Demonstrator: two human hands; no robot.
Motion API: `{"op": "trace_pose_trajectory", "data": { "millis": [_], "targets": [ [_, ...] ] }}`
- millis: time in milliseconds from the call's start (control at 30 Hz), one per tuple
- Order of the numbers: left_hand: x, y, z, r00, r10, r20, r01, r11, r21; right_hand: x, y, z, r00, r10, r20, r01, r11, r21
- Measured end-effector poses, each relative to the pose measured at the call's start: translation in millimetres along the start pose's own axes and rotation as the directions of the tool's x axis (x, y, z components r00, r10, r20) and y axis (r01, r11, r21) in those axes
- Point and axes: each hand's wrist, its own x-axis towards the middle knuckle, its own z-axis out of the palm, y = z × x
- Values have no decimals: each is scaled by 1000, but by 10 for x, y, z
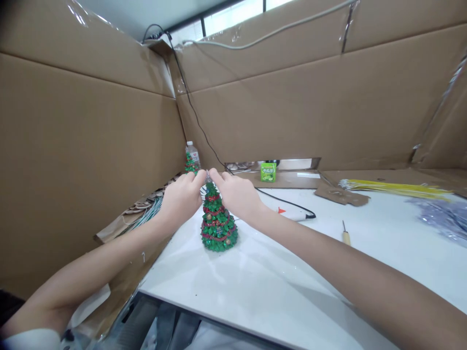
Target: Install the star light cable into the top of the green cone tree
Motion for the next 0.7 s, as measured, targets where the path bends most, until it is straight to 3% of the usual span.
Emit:
{"op": "trace_pose_trajectory", "data": {
  "millis": [300, 700],
  "targets": [
    [-4, 90, 14, 996, -49, -76, 59, 989, 134, -5, -7, -13, 999, 36, 19, -36, 999, -23],
    [-13, 137, 0, 995, -101, -4, 101, 992, 74, -40, -33, -3, 999, 42, 2, -42, 996, -79]
  ]
}}
